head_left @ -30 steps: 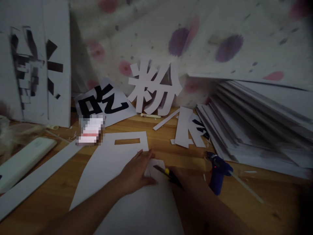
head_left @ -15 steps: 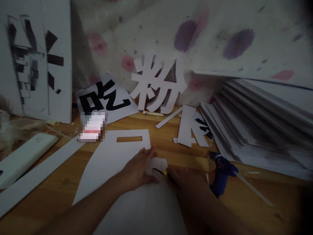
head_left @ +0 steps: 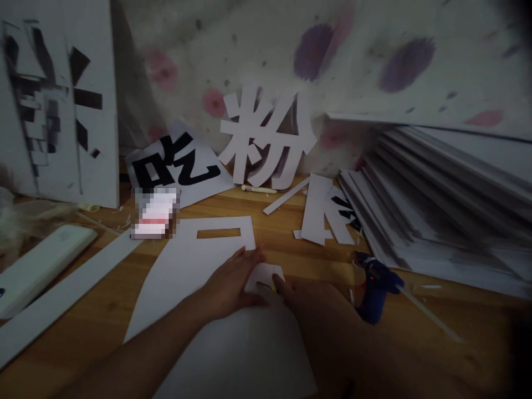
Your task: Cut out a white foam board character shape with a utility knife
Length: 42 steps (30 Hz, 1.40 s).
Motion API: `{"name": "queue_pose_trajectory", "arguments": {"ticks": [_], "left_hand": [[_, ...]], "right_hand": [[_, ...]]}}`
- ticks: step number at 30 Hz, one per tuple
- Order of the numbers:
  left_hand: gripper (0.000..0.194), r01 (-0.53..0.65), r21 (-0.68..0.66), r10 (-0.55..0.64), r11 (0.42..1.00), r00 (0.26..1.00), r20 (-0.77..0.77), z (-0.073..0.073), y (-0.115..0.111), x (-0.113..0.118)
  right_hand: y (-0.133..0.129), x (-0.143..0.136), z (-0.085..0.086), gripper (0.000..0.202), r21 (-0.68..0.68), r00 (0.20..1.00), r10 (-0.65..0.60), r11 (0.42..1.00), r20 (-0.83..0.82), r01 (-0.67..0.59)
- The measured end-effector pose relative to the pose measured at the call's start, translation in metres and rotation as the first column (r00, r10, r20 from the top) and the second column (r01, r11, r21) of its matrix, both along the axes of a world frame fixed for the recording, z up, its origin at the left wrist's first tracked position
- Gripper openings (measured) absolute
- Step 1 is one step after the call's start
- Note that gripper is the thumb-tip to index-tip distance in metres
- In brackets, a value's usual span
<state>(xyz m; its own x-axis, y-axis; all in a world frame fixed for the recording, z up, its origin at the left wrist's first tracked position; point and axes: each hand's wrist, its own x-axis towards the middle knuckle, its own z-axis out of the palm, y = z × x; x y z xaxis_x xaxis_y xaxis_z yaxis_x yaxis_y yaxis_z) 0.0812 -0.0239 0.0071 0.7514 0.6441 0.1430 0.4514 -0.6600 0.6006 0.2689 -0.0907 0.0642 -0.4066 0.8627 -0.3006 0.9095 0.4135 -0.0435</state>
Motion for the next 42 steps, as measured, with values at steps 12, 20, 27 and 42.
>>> {"name": "queue_pose_trajectory", "arguments": {"ticks": [12,20,27,42], "left_hand": [[0.096,0.002,-0.009,-0.002,1.000,0.999,-0.039,-0.003,0.003,-0.003],[0.095,0.007,-0.027,-0.008,1.000,0.999,-0.042,-0.001,0.003,-0.003],[0.074,0.042,0.065,-0.042,0.997,0.999,-0.005,0.001,0.004,0.000],[0.033,-0.178,0.216,0.184,0.960,0.983,-0.008,0.068,0.020,0.018]], "right_hand": [[-0.010,0.017,0.003,0.039,0.068,0.983,0.069,0.994,0.169,-0.082],[-0.017,0.033,-0.004,0.059,0.062,0.990,-0.039,0.998,0.137,0.031],[-0.026,0.057,-0.017,0.039,-0.149,0.849,-0.429,0.903,-0.310,0.402],[0.027,0.037,-0.030,0.038,0.106,0.806,-0.430,0.854,-0.407,0.509]]}}
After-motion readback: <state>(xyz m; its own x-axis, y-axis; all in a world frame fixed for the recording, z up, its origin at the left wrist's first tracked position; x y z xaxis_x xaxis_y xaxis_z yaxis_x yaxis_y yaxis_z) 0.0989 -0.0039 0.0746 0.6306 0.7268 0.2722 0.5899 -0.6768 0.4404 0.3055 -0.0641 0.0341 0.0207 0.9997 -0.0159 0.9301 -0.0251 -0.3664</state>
